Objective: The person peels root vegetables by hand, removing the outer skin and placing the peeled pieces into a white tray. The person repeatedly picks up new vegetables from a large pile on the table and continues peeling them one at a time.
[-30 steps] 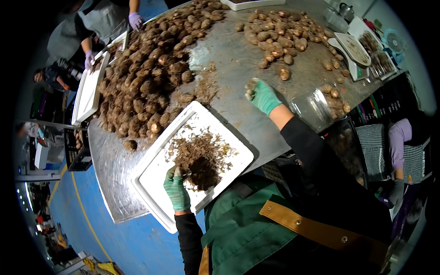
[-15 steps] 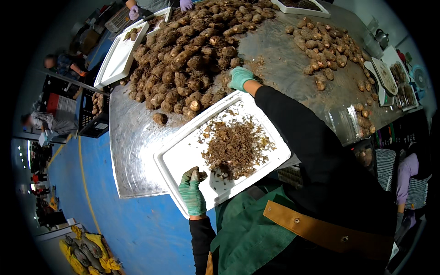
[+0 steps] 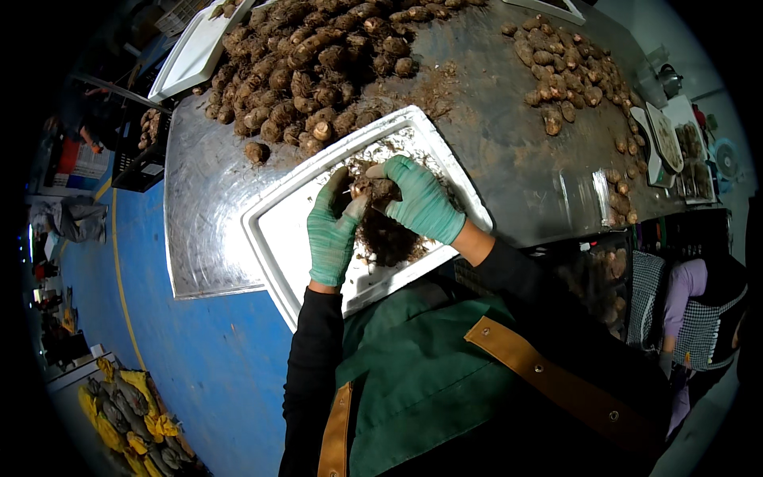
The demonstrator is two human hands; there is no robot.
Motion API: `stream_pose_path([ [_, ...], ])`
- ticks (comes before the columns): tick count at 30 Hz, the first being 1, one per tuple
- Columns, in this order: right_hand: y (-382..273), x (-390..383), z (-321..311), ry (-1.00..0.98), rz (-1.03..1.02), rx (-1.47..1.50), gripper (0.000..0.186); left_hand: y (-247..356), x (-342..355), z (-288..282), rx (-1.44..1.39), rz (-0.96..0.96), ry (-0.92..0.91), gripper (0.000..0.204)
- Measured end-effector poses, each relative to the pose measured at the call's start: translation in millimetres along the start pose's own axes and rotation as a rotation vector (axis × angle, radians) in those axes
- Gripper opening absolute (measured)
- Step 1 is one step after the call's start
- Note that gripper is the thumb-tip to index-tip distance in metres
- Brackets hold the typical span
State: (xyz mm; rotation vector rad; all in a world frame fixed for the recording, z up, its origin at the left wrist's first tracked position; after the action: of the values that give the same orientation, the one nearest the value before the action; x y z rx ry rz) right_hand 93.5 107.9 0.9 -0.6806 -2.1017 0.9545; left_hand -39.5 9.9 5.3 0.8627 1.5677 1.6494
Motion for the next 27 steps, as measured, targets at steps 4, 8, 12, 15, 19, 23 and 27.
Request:
stream_pose_path([
  [4,-8,-12,-9,0.013,-0.024,-0.044,0.042,2,-5,6,0.020,-0.060,-0.031,0.035],
  [8,-11,-17,-13,-0.008,-0.105,-0.037,0.040,-7,-5,3,0.171,0.102,0.045,0.020],
  [12,-9,-28,-11,-0.026,-0.063,0.053,0.039,-4,-3,3,0.044,-0.046,0.017,0.023],
  [15,-14,-37,-9,0.138,0.037,0.144,0.042,-21,-11,1,-0.091,-0.188,0.126,0.025],
  [19,-11,-35,-12,0.219,-0.051,0.107,0.040,-25,-25,-4,-0.078,-0.187,0.157,0.024],
  [23,-16,-37,-13,0.200,-0.077,-0.042,0.036,8,-30,14,-0.002,-0.100,0.118,0.024],
  [27,-20,-36,-8,0.198,-0.114,0.000,0.038,-2,-29,10,0.045,0.028,0.180,0.020],
])
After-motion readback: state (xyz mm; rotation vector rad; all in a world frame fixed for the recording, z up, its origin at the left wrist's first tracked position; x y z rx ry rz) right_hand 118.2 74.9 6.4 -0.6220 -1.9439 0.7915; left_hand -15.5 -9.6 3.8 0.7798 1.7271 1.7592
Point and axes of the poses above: each hand's wrist, its own x-axis towards the middle knuckle, its own z-axis out of the palm, y = z × x, the point moved 1 cm from there along x, towards the middle knuckle, and after that the axes turned 6 degrees about y, right-handed, at the moved point
